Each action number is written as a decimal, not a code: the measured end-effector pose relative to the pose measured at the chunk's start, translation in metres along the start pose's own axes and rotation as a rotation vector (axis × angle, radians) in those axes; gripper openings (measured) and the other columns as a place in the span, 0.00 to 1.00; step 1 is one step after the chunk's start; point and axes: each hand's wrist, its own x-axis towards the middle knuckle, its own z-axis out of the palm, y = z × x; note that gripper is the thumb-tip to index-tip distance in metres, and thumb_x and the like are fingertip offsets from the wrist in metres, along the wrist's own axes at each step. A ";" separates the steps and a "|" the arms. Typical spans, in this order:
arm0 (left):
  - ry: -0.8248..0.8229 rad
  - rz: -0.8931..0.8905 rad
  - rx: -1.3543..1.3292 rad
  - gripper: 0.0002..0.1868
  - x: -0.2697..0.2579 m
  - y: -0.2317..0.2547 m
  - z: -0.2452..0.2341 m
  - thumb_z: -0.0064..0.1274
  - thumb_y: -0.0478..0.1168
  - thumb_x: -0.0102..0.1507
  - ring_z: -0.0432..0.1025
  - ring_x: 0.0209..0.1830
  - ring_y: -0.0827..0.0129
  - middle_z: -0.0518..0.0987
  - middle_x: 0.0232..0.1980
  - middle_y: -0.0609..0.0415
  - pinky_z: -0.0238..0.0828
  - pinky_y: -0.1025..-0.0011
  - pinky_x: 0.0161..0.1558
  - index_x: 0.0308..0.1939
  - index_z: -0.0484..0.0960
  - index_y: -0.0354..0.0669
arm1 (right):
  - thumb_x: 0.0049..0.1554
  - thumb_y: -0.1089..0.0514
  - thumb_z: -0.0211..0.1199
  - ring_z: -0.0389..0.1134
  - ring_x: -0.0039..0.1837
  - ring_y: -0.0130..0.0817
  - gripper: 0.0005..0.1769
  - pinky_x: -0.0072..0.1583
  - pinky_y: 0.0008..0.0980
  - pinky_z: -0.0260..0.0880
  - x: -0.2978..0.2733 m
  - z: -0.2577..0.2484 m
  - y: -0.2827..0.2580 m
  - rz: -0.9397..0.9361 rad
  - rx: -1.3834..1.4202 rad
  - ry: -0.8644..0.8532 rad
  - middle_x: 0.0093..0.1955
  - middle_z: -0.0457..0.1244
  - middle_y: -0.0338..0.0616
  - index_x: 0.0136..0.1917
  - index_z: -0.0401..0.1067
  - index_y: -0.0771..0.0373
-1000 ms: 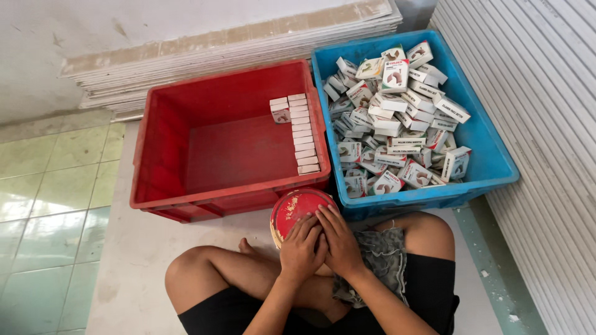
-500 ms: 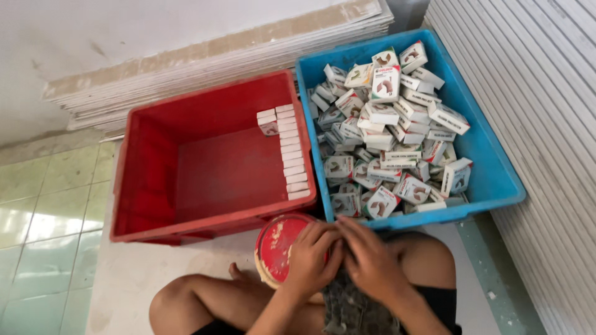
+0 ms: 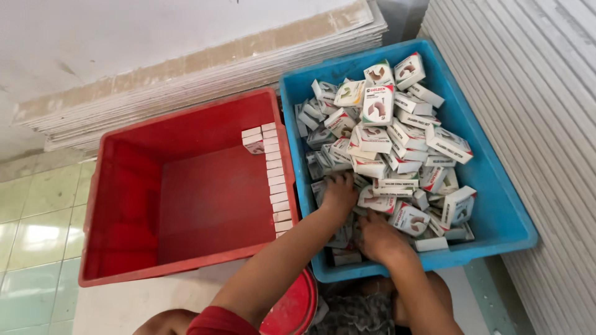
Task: The person wipes small boxes with a cloth, places items inside, and stacks the boxes in rows inside a large red bin.
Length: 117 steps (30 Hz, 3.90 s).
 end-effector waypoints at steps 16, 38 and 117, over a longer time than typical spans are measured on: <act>0.148 -0.168 -0.745 0.27 -0.092 -0.036 -0.117 0.64 0.41 0.74 0.85 0.42 0.44 0.74 0.65 0.31 0.84 0.47 0.40 0.76 0.77 0.37 | 0.66 0.54 0.64 0.59 0.84 0.82 0.49 0.81 0.75 0.61 -0.060 -0.086 -0.039 -0.142 0.355 0.128 0.85 0.55 0.86 0.92 0.50 0.74; 0.602 -0.323 -1.038 0.67 -0.442 -0.040 -0.051 0.86 0.48 0.46 0.61 0.90 0.41 0.73 0.82 0.40 0.44 0.27 0.86 0.86 0.67 0.41 | 0.64 0.59 0.75 0.73 0.76 0.50 0.41 0.71 0.46 0.79 -0.139 0.086 -0.187 -0.338 1.062 0.315 0.77 0.70 0.56 0.87 0.68 0.59; 0.561 -0.240 -0.997 0.66 -0.442 -0.040 -0.013 0.84 0.46 0.45 0.50 0.96 0.52 0.72 0.87 0.54 0.30 0.26 0.86 0.86 0.67 0.53 | 0.60 0.71 0.61 0.51 0.94 0.49 0.39 0.88 0.64 0.44 -0.193 0.098 -0.210 -0.678 0.124 0.419 0.90 0.61 0.37 0.83 0.71 0.57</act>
